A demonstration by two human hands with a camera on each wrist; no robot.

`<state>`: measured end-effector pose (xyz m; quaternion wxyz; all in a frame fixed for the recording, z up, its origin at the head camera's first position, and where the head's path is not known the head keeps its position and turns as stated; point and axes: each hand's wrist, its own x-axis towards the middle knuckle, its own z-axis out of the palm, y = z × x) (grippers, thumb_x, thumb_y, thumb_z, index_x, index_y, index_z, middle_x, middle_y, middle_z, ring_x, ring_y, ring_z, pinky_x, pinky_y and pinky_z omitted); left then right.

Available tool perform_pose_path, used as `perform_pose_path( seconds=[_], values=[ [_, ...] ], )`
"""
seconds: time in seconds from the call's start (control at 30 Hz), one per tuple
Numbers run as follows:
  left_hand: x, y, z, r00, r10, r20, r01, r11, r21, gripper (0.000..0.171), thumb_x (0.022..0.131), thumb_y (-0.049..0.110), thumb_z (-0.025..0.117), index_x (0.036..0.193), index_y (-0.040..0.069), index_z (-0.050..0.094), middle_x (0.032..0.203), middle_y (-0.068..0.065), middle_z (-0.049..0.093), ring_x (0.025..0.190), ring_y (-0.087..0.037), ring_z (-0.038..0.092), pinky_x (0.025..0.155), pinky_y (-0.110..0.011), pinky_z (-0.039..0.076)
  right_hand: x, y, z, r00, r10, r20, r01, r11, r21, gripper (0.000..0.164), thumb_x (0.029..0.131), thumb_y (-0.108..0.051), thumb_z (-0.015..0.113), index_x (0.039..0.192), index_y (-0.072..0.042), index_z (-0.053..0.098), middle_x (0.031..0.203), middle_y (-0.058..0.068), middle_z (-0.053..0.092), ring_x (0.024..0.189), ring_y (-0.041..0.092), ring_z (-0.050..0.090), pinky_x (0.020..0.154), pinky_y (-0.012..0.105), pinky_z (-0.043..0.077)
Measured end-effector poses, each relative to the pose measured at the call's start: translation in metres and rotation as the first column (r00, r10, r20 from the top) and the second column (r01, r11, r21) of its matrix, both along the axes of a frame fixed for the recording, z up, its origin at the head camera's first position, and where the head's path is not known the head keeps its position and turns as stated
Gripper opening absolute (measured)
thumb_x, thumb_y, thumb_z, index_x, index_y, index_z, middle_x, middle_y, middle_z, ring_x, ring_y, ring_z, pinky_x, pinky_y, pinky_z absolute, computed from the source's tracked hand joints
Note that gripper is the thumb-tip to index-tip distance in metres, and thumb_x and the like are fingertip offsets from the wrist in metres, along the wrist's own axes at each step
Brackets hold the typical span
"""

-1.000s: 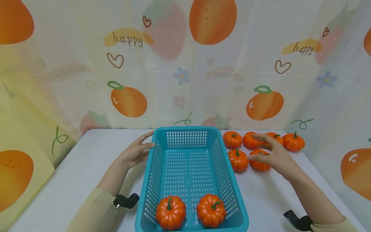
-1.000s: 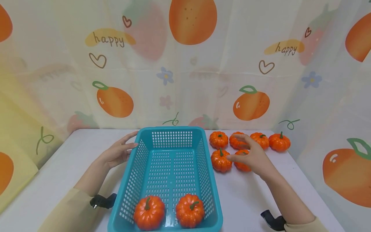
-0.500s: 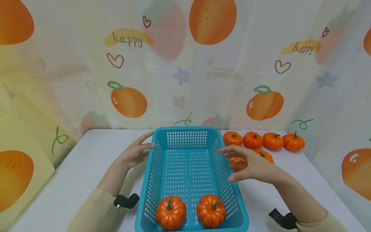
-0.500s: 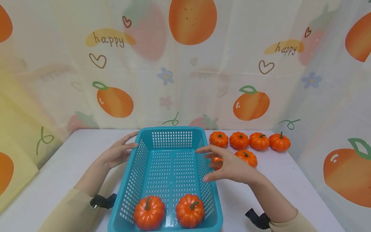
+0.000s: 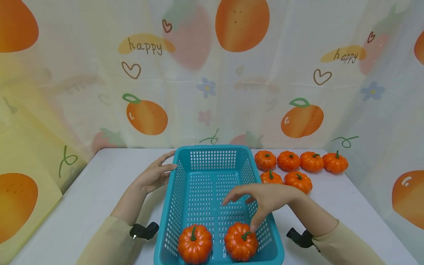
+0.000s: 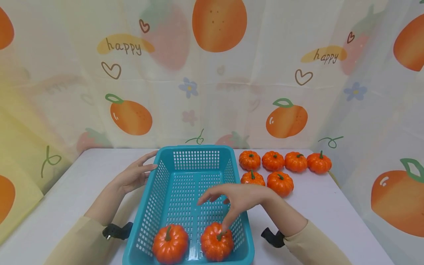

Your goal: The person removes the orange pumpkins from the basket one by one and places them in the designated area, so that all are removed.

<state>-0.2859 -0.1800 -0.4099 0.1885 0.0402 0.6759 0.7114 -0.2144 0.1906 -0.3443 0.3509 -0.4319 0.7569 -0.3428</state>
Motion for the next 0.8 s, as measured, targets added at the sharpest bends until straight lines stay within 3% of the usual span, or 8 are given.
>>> perform_pose_path(
  seconds=[0.13,0.23,0.33,0.53,0.8],
  values=[
    [0.000,0.000,-0.001,1.000,0.000,-0.001,0.000,1.000,0.005,0.077,0.098,0.020,0.061,0.159,0.025,0.015,0.108,0.004,0.066,0.092,-0.013,0.071,0.083,-0.029,0.062,-0.009,-0.015,-0.004,0.982,0.174,0.080,-0.182,0.977,0.109,0.065,0.081,-0.024,0.081,0.139,-0.027,0.052,0.146,-0.007,0.050,0.137,0.015,0.042,0.105,0.041,0.050],
    [0.000,0.000,-0.001,1.000,0.002,0.003,-0.002,1.000,0.002,0.078,0.097,0.022,0.062,0.159,0.026,0.015,0.110,0.004,0.065,0.095,-0.014,0.071,0.085,-0.029,0.061,-0.013,-0.026,-0.008,0.947,0.272,0.169,-0.299,0.940,0.165,0.066,0.082,-0.015,0.080,0.140,-0.025,0.051,0.147,-0.006,0.047,0.136,0.013,0.041,0.102,0.031,0.049],
    [0.001,0.001,-0.001,1.000,0.002,0.003,-0.002,1.000,-0.003,0.079,0.097,0.022,0.062,0.159,0.027,0.014,0.112,0.004,0.064,0.096,-0.014,0.070,0.086,-0.030,0.061,-0.014,-0.035,-0.013,0.907,0.338,0.250,-0.383,0.910,0.160,0.067,0.081,-0.005,0.079,0.141,-0.016,0.050,0.147,0.002,0.047,0.132,0.011,0.043,0.105,0.025,0.047],
    [0.001,0.001,-0.001,1.000,0.004,0.002,-0.004,1.000,-0.002,0.080,0.097,0.022,0.063,0.159,0.026,0.013,0.113,0.004,0.064,0.097,-0.015,0.071,0.087,-0.030,0.061,-0.016,-0.044,-0.023,0.853,0.374,0.364,-0.451,0.879,0.156,0.071,0.076,0.006,0.078,0.140,-0.007,0.050,0.143,0.009,0.049,0.120,0.000,0.046,0.108,0.020,0.044],
    [0.001,0.000,-0.001,1.000,0.004,0.000,-0.004,1.000,-0.001,0.080,0.097,0.023,0.063,0.159,0.026,0.013,0.110,0.005,0.065,0.095,-0.014,0.071,0.086,-0.030,0.061,-0.018,-0.047,-0.031,0.846,0.366,0.387,-0.470,0.856,0.218,0.073,0.071,0.010,0.079,0.137,-0.009,0.053,0.134,-0.006,0.047,0.115,-0.001,0.046,0.102,0.020,0.048]
  ],
)
